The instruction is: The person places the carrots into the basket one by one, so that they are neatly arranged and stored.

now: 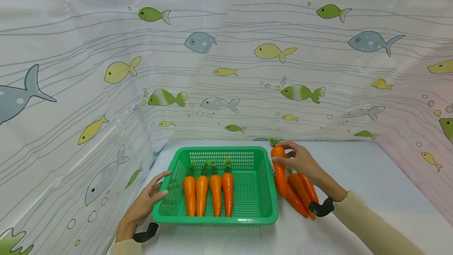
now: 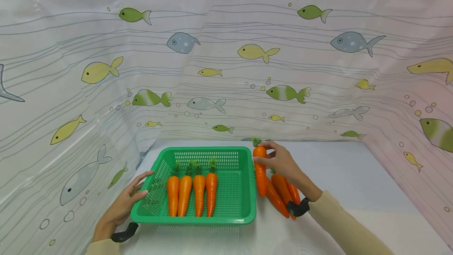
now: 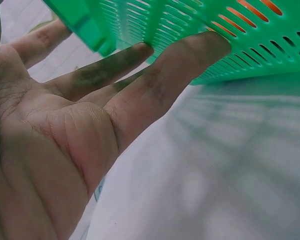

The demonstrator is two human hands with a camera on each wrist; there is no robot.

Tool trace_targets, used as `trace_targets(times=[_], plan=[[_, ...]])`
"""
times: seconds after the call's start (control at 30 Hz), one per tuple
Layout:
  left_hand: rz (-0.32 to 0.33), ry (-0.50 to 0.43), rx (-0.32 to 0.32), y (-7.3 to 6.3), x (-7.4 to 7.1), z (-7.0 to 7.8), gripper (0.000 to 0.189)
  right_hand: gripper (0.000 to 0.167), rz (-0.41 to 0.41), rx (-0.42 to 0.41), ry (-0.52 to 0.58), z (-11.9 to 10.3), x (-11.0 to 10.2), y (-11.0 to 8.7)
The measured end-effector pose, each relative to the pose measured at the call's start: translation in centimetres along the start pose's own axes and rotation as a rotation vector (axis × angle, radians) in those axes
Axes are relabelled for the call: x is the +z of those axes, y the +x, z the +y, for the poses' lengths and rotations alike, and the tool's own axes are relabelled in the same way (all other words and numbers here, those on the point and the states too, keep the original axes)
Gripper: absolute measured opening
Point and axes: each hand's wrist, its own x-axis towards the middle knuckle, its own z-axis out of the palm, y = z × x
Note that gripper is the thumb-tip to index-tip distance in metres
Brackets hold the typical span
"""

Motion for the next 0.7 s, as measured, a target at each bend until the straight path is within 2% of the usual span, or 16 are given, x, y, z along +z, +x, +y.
trace_targets(times=[0.1,0.33,0.57,0.7], plan=[[0.000,0.002,0.000,-0.1,0.0,0.0,0.062,0.060,-0.016,-0.005,-0.008,-0.5,0.8,0.2],[-0.049,-0.067,0.019,-0.1,0.0,-0.1,0.063,0.062,-0.045,-0.018,0.024,-1.3,2.5,1.0],[-0.004,-0.031,-0.006,-0.1,0.2,0.1,0.062,0.058,-0.081,-0.006,0.063,-1.6,4.4,2.2],[-0.012,-0.020,0.008,0.0,0.2,-0.1,0.062,0.054,-0.115,0.019,0.085,-2.1,5.3,2.8]])
